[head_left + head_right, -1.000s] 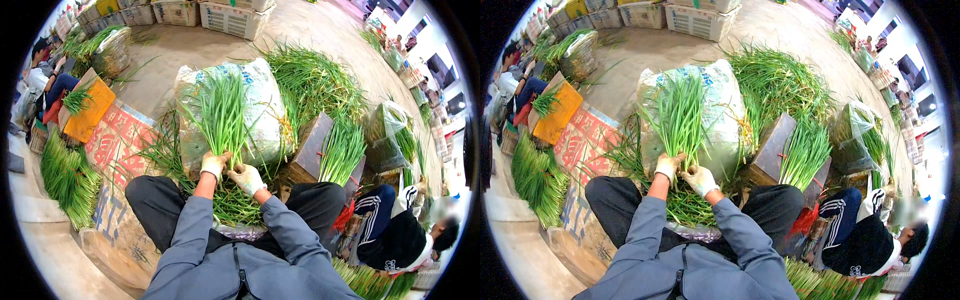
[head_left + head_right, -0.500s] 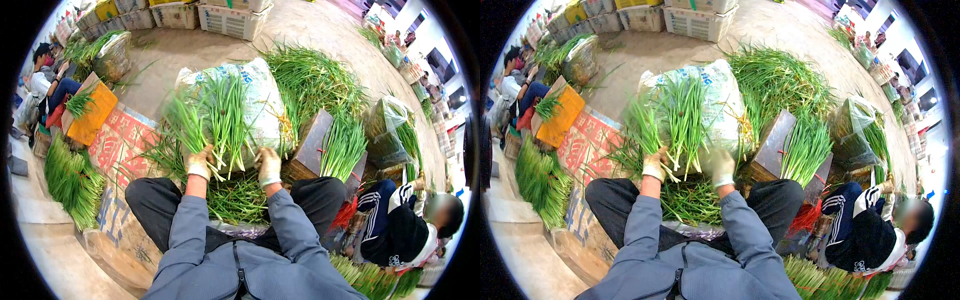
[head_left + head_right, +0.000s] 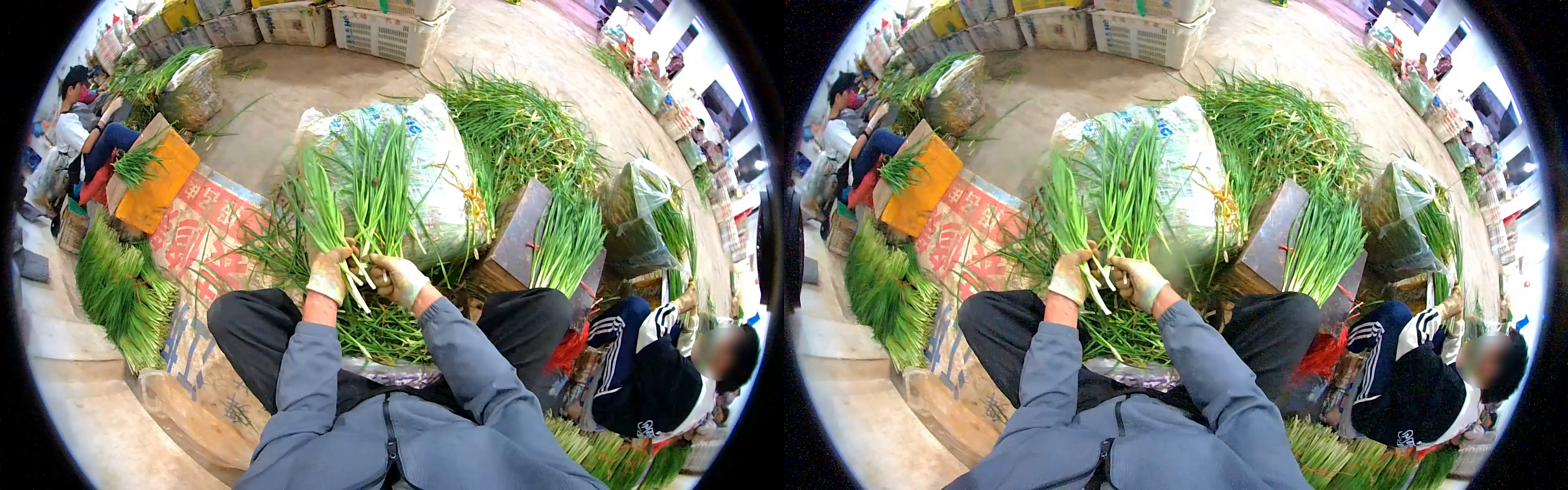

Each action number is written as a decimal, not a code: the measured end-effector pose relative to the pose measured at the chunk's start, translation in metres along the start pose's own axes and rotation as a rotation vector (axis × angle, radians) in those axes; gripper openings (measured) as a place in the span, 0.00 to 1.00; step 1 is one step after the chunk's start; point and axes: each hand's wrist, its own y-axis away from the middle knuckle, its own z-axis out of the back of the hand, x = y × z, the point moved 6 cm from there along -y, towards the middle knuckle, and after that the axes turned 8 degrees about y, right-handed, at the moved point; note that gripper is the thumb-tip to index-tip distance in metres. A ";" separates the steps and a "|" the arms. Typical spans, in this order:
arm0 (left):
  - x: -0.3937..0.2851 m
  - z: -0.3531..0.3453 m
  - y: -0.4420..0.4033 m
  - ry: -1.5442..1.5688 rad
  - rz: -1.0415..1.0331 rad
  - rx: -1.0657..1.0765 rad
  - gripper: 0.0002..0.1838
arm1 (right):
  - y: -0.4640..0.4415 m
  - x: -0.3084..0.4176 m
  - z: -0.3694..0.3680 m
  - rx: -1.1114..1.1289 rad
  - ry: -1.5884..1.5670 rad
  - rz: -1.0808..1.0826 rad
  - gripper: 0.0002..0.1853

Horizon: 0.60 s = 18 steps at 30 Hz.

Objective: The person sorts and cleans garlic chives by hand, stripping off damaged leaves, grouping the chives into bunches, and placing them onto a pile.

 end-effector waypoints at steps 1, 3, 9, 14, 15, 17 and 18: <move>-0.007 -0.011 0.015 -0.119 -0.041 -0.005 0.10 | -0.008 -0.001 -0.003 0.027 -0.009 -0.007 0.08; -0.009 -0.003 0.012 -0.150 -0.161 0.001 0.09 | -0.017 -0.003 -0.002 0.051 -0.073 0.018 0.08; -0.036 0.019 0.011 0.273 -0.174 -0.255 0.10 | 0.078 0.062 -0.009 -0.038 0.025 0.411 0.08; -0.022 0.036 -0.017 -0.294 -0.225 -0.351 0.07 | 0.144 0.056 0.004 -0.336 0.935 0.446 0.08; -0.020 0.027 -0.015 -0.417 -0.275 -0.337 0.08 | 0.132 0.027 0.022 -0.252 1.434 0.546 0.09; 0.009 0.052 -0.056 -0.627 -0.242 -0.352 0.14 | 0.116 -0.041 0.054 0.027 2.097 0.154 0.15; 0.010 0.052 -0.065 -0.848 -0.275 -0.398 0.18 | 0.122 -0.065 0.069 0.201 2.184 -0.344 0.20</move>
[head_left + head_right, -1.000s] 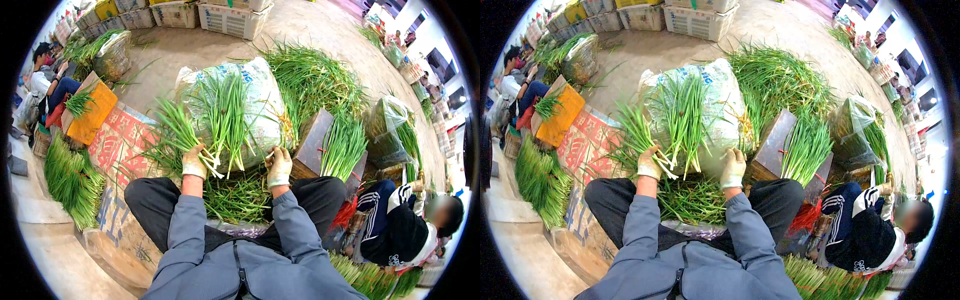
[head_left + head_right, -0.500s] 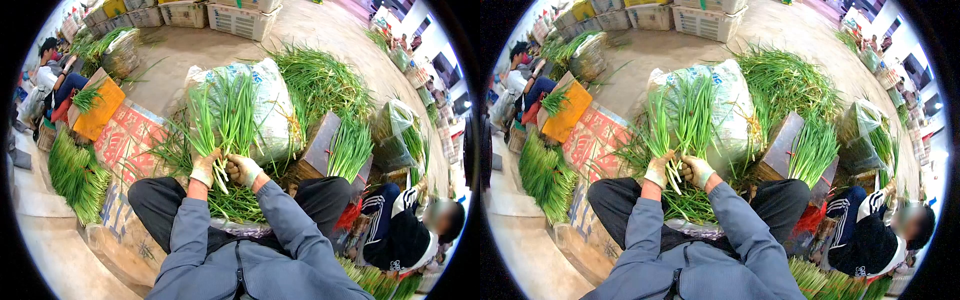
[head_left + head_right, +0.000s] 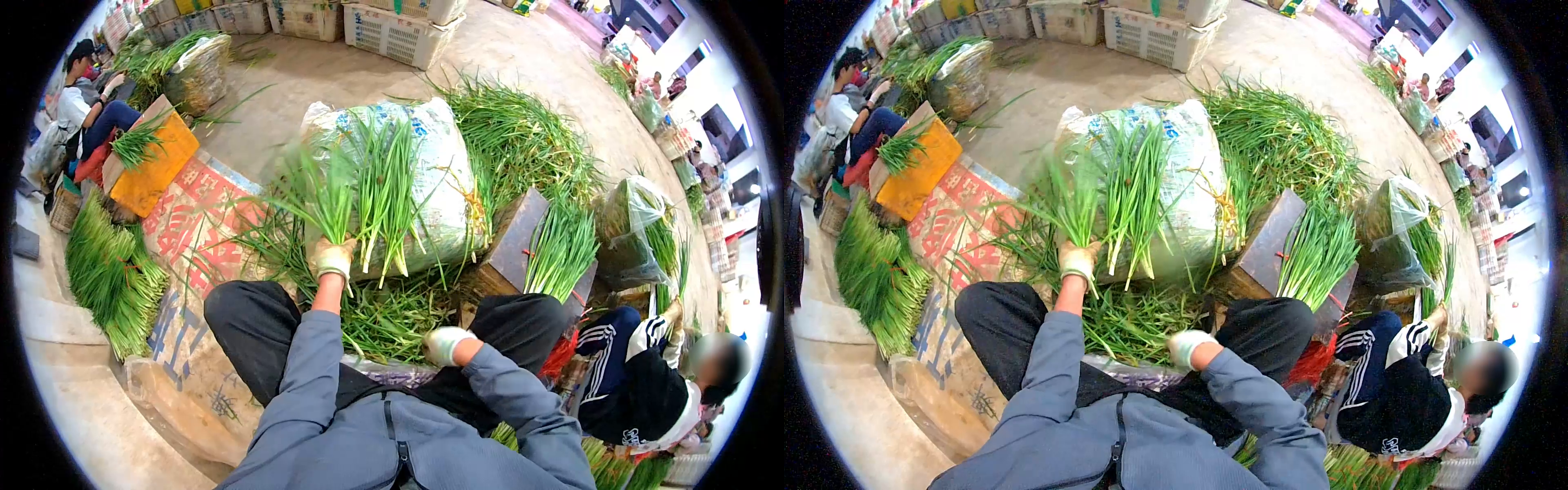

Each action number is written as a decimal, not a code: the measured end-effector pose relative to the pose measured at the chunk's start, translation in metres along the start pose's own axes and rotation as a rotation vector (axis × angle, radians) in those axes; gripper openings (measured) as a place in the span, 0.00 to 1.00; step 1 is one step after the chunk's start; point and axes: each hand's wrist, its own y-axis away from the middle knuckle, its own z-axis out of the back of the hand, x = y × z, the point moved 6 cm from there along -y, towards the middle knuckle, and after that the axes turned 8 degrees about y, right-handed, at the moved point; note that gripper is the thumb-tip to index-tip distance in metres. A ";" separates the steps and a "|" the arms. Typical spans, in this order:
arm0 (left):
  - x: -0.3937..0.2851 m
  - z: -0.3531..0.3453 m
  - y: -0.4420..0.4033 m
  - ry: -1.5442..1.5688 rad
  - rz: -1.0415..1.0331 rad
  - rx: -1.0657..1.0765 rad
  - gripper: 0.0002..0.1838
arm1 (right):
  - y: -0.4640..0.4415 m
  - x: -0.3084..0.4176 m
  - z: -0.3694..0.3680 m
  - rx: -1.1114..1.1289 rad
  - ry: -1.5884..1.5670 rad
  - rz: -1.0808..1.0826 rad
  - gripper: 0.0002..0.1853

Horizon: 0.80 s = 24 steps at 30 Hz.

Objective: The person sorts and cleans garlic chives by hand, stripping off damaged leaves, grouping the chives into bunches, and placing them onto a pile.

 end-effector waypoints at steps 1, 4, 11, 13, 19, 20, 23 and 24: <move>-0.011 -0.002 0.001 -0.049 -0.111 -0.018 0.24 | 0.003 0.000 -0.002 -0.002 0.003 -0.007 0.20; -0.037 -0.017 -0.004 -0.399 -0.189 -0.018 0.22 | 0.021 -0.002 0.036 -0.396 -0.134 -0.136 0.29; -0.082 0.003 0.033 -0.151 -0.125 0.054 0.19 | 0.016 -0.012 0.084 -0.603 -0.430 -0.108 0.24; -0.063 0.008 0.026 0.238 0.013 0.103 0.19 | -0.005 -0.025 0.096 -0.690 -0.529 -0.086 0.22; -0.112 0.068 0.052 1.163 0.083 -0.049 0.10 | -0.080 -0.011 0.152 -0.777 -0.591 -0.240 0.21; -0.110 0.079 0.038 1.242 0.001 -0.001 0.09 | -0.090 -0.010 0.158 -0.743 -0.557 -0.335 0.19; -0.084 0.110 0.027 0.677 0.015 -0.274 0.07 | -0.121 -0.021 0.159 -0.702 -0.709 -0.367 0.17; -0.062 0.116 0.015 0.661 0.058 -0.273 0.16 | -0.130 -0.026 0.155 -0.750 -0.813 -0.306 0.23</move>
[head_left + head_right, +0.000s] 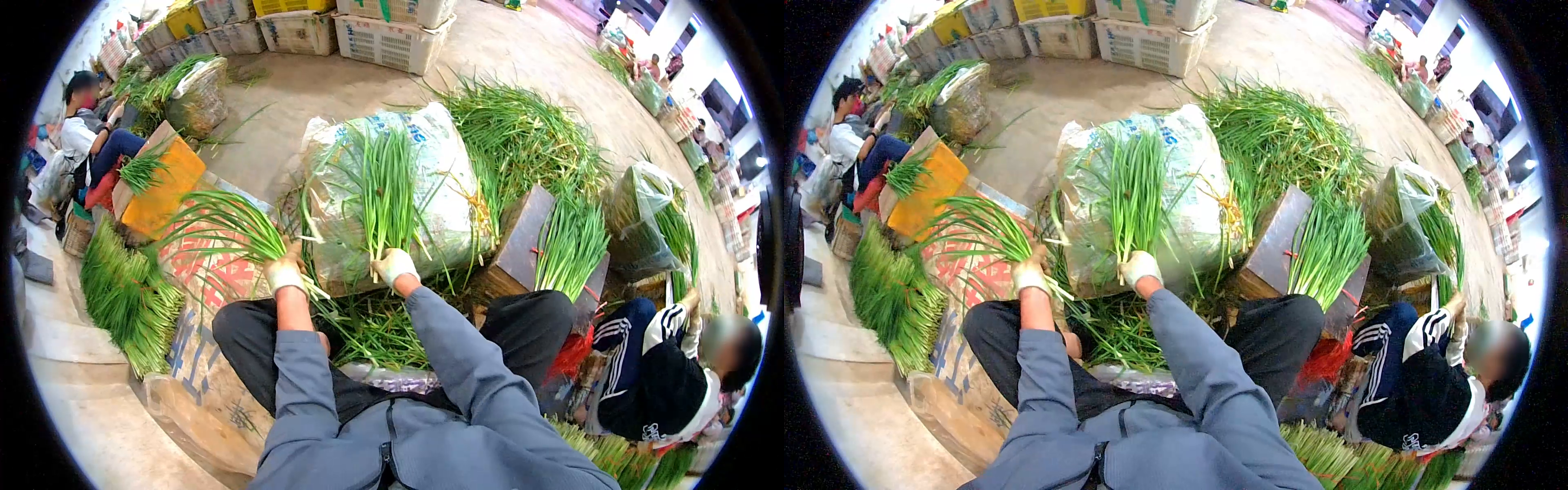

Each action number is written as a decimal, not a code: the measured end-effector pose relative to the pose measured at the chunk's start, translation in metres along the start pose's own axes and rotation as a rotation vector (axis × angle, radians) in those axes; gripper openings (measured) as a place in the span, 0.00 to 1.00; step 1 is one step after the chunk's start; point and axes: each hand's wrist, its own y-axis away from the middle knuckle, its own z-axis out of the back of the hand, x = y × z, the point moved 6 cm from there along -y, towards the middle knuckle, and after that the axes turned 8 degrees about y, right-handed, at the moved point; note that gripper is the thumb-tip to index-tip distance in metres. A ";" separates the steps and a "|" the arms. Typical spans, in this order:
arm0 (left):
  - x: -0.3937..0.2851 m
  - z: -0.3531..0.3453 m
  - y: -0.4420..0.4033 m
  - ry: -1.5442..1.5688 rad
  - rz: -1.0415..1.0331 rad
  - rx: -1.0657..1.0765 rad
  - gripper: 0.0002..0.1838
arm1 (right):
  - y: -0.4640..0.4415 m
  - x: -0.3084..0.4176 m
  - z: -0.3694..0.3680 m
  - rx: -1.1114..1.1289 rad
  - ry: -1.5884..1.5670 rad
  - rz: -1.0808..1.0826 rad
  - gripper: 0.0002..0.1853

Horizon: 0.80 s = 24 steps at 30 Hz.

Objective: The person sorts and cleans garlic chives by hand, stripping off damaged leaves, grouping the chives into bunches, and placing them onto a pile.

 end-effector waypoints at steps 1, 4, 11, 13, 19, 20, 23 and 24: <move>-0.001 0.003 0.002 -0.065 -0.040 -0.003 0.15 | 0.003 0.001 0.005 -0.022 -0.097 0.012 0.22; -0.004 -0.022 0.037 -0.220 0.021 0.027 0.14 | 0.022 -0.015 0.003 -0.078 -0.238 0.067 0.20; 0.057 -0.084 0.092 -0.580 0.138 0.453 0.24 | 0.097 0.003 0.026 -0.114 -0.150 0.174 0.23; 0.100 -0.086 0.062 -0.617 -0.050 0.544 0.22 | 0.100 0.001 0.023 -0.115 -0.164 0.144 0.23; 0.078 -0.087 0.102 -0.428 0.274 0.479 0.20 | 0.093 -0.007 0.013 0.053 -0.973 -0.045 0.19; 0.077 -0.088 0.108 -0.310 0.388 0.502 0.19 | 0.086 -0.016 0.006 0.155 -0.996 -0.172 0.19; 0.081 -0.091 0.109 -0.094 0.394 0.659 0.09 | 0.080 -0.015 0.008 0.220 -1.082 -0.132 0.17; 0.081 -0.090 0.110 -0.133 0.363 0.678 0.08 | 0.080 -0.014 0.008 0.249 -1.028 -0.145 0.18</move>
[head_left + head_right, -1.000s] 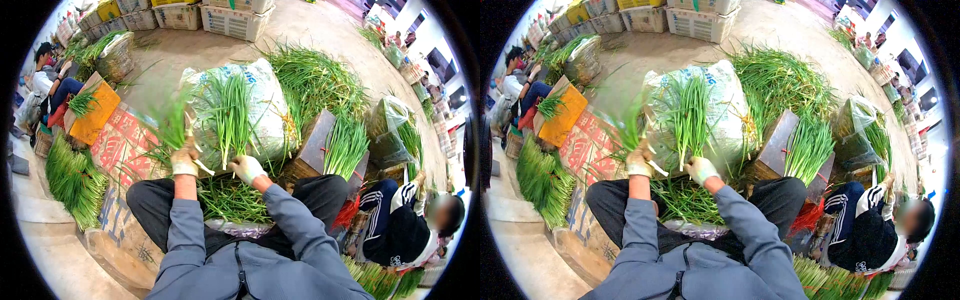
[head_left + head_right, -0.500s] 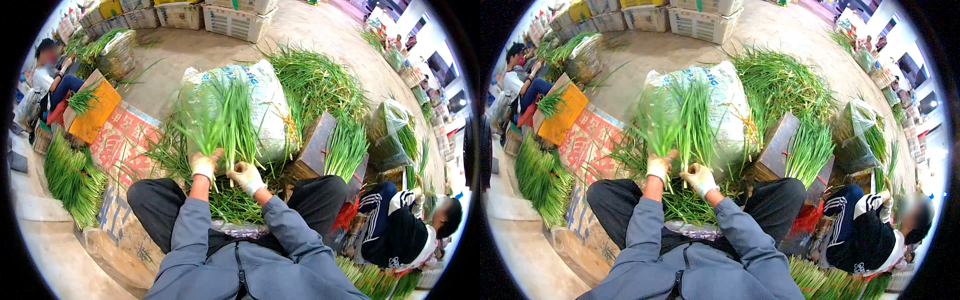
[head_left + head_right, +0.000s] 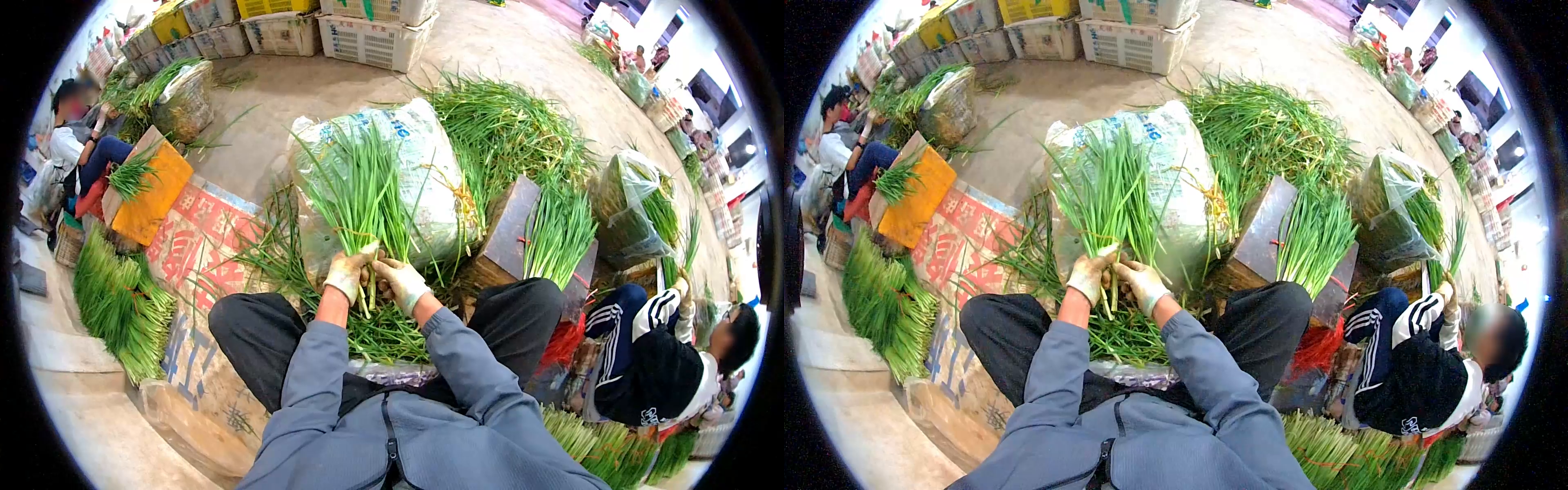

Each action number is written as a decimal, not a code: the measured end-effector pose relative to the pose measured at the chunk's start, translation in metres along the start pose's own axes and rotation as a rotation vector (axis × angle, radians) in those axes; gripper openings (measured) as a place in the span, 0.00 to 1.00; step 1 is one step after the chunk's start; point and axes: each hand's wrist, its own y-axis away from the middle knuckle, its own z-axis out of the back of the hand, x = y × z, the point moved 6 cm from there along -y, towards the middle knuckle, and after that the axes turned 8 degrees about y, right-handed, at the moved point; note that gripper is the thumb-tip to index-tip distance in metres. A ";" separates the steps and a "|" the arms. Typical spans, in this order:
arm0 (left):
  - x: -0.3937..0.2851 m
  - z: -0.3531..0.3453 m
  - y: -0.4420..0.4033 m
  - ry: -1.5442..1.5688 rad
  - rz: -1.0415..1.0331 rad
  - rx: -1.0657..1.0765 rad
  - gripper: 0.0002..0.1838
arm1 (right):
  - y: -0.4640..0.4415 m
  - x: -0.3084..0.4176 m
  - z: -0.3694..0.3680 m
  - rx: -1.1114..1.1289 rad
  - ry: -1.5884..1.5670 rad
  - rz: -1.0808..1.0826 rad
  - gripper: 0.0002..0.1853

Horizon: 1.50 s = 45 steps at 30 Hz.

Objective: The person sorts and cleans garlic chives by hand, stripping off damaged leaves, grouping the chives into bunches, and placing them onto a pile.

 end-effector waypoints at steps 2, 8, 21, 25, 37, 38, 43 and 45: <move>0.005 0.003 0.000 -0.018 0.014 -0.024 0.08 | 0.001 0.003 -0.001 0.045 -0.033 -0.026 0.18; 0.011 0.010 -0.007 0.162 0.049 -0.035 0.10 | -0.001 0.006 0.000 0.005 -0.363 -0.001 0.12; -0.025 0.056 -0.021 0.688 -0.082 -0.279 0.08 | 0.075 0.034 0.053 0.165 -0.677 0.396 0.07; -0.041 0.048 -0.010 0.652 -0.109 -0.146 0.09 | 0.108 0.019 0.054 0.214 0.655 0.177 0.15; -0.042 0.009 0.048 0.437 -0.075 0.089 0.16 | 0.050 0.070 -0.036 -0.010 0.506 0.572 0.20; -0.044 0.009 0.052 0.443 -0.079 0.081 0.16 | 0.048 0.067 -0.036 0.000 0.511 0.569 0.20; -0.048 0.021 0.056 0.269 -0.108 0.007 0.16 | 0.065 0.051 -0.038 0.199 0.759 0.525 0.13; -0.060 0.038 0.052 0.272 -0.170 -0.088 0.16 | 0.087 0.038 -0.042 0.330 0.904 0.640 0.11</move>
